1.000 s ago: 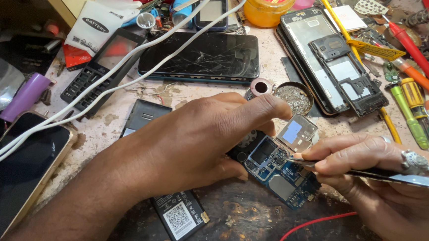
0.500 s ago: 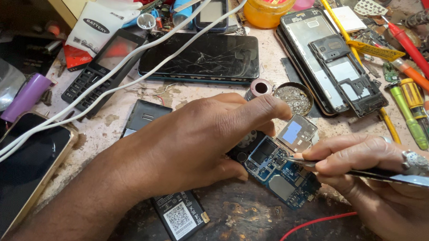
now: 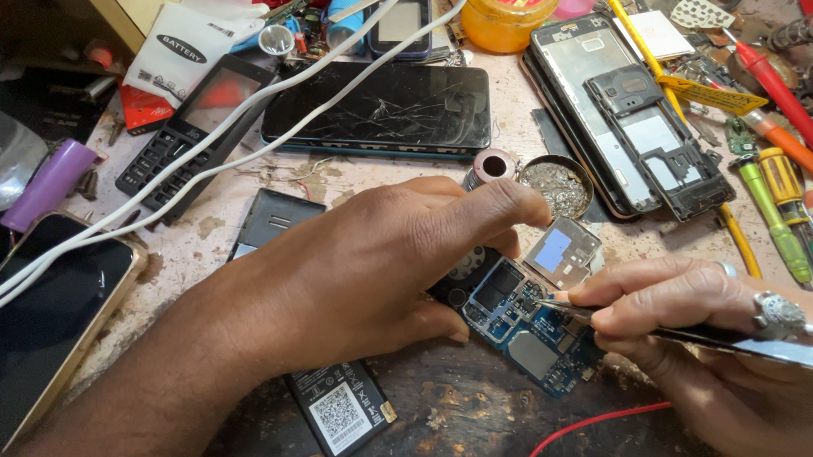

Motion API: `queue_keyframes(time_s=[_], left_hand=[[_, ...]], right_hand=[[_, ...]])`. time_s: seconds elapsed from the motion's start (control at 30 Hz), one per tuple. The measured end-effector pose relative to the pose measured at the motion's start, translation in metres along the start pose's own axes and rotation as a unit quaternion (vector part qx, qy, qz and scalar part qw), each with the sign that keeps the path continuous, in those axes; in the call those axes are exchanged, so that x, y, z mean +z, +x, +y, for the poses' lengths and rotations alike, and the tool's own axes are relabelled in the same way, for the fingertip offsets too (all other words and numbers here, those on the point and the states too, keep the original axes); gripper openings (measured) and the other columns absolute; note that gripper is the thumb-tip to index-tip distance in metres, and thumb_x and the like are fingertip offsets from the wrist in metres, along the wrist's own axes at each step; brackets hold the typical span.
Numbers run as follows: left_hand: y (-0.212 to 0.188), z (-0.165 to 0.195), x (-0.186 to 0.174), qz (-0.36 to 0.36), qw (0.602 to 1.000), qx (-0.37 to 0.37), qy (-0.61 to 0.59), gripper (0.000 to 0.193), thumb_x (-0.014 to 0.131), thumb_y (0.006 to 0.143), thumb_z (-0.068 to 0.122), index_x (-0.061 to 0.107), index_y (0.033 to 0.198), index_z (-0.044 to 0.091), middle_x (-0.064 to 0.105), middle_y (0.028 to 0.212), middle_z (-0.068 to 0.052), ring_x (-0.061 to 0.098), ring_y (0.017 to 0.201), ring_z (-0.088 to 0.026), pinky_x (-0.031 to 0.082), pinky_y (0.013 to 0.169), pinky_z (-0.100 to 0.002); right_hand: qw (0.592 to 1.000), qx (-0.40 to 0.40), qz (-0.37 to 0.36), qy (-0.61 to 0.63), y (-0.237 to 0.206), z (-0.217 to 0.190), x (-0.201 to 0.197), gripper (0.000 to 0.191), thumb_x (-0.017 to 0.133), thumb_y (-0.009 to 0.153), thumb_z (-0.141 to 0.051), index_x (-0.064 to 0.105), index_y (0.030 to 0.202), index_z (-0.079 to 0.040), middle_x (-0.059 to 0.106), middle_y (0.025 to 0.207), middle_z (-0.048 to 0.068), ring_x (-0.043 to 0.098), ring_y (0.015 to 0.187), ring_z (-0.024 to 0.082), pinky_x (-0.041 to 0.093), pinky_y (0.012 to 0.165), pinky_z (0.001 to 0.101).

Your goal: The person uses tweezers to remove a small component from a smartphone motherboard, then uses a hot air gun to heat the area. They reposition the component with tweezers and place a white adhesive sticker over the repaired section of the board.

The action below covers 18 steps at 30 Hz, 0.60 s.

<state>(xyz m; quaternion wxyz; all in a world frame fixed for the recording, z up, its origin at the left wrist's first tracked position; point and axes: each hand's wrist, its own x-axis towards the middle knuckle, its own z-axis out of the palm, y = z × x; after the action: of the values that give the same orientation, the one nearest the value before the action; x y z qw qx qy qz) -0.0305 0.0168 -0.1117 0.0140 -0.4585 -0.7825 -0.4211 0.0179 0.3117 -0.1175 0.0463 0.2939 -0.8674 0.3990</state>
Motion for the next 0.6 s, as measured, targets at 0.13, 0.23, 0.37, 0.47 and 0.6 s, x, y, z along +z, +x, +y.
queue_keyframes(time_s=[0.13, 0.23, 0.37, 0.47, 0.6], left_hand=[[0.0002, -0.0007, 0.0004, 0.000, 1.000, 0.003, 0.001, 0.082, 0.089, 0.071, 0.012, 0.044, 0.139, 0.014, 0.071, 0.116, -0.010, 0.071, 0.112, -0.028, 0.059, 0.088, -0.038], [0.0002, -0.0008, 0.0009, 0.000, 1.000, 0.002, -0.001, 0.081, 0.089, 0.072, 0.012, 0.044, 0.140, 0.014, 0.070, 0.116, -0.010, 0.070, 0.112, -0.027, 0.059, 0.088, -0.037], [-0.0003, -0.0004, 0.0007, 0.000, 1.000, 0.001, 0.003, 0.081, 0.089, 0.072, 0.012, 0.044, 0.140, 0.014, 0.071, 0.116, -0.009, 0.071, 0.113, -0.027, 0.059, 0.089, -0.037], [-0.0004, -0.0004, 0.0004, -0.001, 1.000, 0.001, 0.001, 0.081, 0.089, 0.071, 0.012, 0.045, 0.140, 0.014, 0.071, 0.116, -0.009, 0.070, 0.113, -0.027, 0.059, 0.088, -0.037], [-0.0001, -0.0003, 0.0006, 0.001, 1.000, 0.002, 0.000, 0.081, 0.089, 0.071, 0.012, 0.045, 0.140, 0.014, 0.070, 0.116, -0.010, 0.070, 0.113, -0.027, 0.060, 0.089, -0.037]], right_hand=[[1.000, 0.014, -0.013, 0.013, -0.0011, 0.0000, -0.0022, 0.020, 0.073, 0.086, 0.000, 0.072, 0.103, -0.010, 0.074, 0.115, 0.011, 0.074, 0.109, 0.021, 0.062, 0.092, 0.0321], [0.999, 0.035, -0.029, -0.014, -0.0024, 0.0012, -0.0050, 0.021, 0.073, 0.086, 0.001, 0.074, 0.103, -0.011, 0.075, 0.116, 0.010, 0.075, 0.107, 0.020, 0.063, 0.089, 0.0311], [0.999, 0.037, -0.037, -0.016, -0.0043, 0.0022, -0.0076, 0.025, 0.070, 0.085, 0.004, 0.074, 0.105, -0.010, 0.075, 0.117, 0.010, 0.075, 0.109, 0.021, 0.062, 0.092, 0.0325], [0.999, 0.030, -0.035, -0.019, -0.0044, 0.0024, -0.0069, 0.024, 0.070, 0.086, 0.004, 0.074, 0.105, -0.010, 0.074, 0.117, 0.010, 0.075, 0.109, 0.020, 0.062, 0.092, 0.0321], [0.999, 0.027, -0.031, -0.007, -0.0038, 0.0010, -0.0061, 0.024, 0.070, 0.087, 0.005, 0.073, 0.105, -0.010, 0.074, 0.117, 0.010, 0.074, 0.109, 0.021, 0.062, 0.091, 0.0316]])
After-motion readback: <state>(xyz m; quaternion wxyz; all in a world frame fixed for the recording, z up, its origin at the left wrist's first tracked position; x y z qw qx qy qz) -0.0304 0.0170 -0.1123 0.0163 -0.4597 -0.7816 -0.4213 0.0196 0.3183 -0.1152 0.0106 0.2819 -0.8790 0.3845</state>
